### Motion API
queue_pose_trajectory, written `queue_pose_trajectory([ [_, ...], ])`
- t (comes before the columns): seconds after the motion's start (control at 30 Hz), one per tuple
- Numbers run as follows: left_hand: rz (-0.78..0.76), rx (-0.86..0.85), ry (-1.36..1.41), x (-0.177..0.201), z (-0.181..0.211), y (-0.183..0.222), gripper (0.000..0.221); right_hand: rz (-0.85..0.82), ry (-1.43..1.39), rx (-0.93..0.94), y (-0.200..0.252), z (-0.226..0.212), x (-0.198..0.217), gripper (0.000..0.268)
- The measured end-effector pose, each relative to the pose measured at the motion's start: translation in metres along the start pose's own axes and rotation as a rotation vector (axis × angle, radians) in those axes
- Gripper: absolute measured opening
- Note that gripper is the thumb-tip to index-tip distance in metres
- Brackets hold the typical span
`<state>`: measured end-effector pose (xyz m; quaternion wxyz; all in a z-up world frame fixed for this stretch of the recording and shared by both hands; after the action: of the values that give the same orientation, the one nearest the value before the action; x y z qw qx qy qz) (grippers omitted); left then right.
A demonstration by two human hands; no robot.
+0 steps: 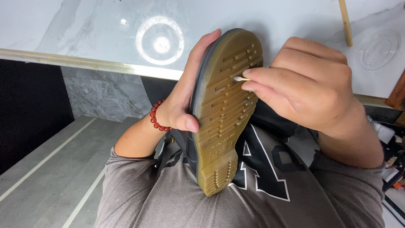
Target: The person applies glue into a small hole in a boot sole using a cotton swab, carefully rotating the swab to coat the inner edges.
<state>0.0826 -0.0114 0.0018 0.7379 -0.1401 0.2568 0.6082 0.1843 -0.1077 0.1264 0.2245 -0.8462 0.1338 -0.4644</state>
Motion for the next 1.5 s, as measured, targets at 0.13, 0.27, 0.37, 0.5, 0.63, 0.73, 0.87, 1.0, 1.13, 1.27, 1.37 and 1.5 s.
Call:
queue_pose_trajectory([
  [0.13,0.012,0.017,-0.020,0.000,0.002,0.001,0.136,-0.058,0.118,0.015,-0.008,-0.008,0.003,0.026],
  [0.27,0.044,-0.008,-0.086,0.000,0.003,0.001,0.134,-0.093,0.096,0.005,-0.016,-0.013,0.005,0.022],
  [0.37,0.045,-0.003,-0.076,0.001,0.000,0.004,0.134,-0.107,0.088,-0.007,-0.019,-0.016,0.007,0.025],
  [0.5,0.030,-0.041,-0.105,0.000,-0.003,0.007,0.130,-0.051,0.068,-0.034,-0.020,-0.017,0.014,0.023],
  [0.63,0.027,-0.007,-0.074,-0.004,0.001,0.007,0.135,-0.036,0.059,-0.054,-0.012,-0.018,0.017,0.021],
  [0.73,0.056,0.014,-0.054,-0.003,0.003,0.006,0.137,-0.059,0.101,0.017,-0.005,-0.018,0.010,0.021],
  [0.87,0.061,-0.005,-0.084,-0.004,0.007,0.003,0.135,0.102,0.068,0.128,-0.002,-0.022,0.007,0.023],
  [1.0,0.074,-0.017,-0.109,-0.004,0.009,0.004,0.133,0.209,0.007,0.049,0.008,-0.011,0.004,0.022],
  [1.13,0.082,-0.011,-0.090,-0.004,0.006,0.004,0.134,0.244,0.070,0.043,0.019,-0.011,-0.005,0.022],
  [1.27,0.076,-0.019,-0.087,-0.004,0.007,0.002,0.135,0.237,0.155,0.073,0.017,-0.013,-0.006,0.021],
  [1.37,0.074,-0.015,-0.075,-0.005,0.008,0.003,0.135,0.185,0.181,0.162,0.009,-0.019,0.000,0.021],
  [1.5,0.038,-0.014,-0.090,-0.001,0.005,0.005,0.133,0.114,0.114,0.319,0.003,-0.019,-0.002,0.020],
])
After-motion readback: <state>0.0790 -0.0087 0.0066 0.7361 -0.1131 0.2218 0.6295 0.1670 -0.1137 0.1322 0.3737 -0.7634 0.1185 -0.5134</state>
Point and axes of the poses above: each hand's wrist, its own y-axis away from the middle knuckle, its own x-axis out of the back of the hand, z = x × y, the point moved 8 cm from there along -y, towards the middle knuckle, and after that the axes turned 11 degrees about x, right-handed, at the moved point
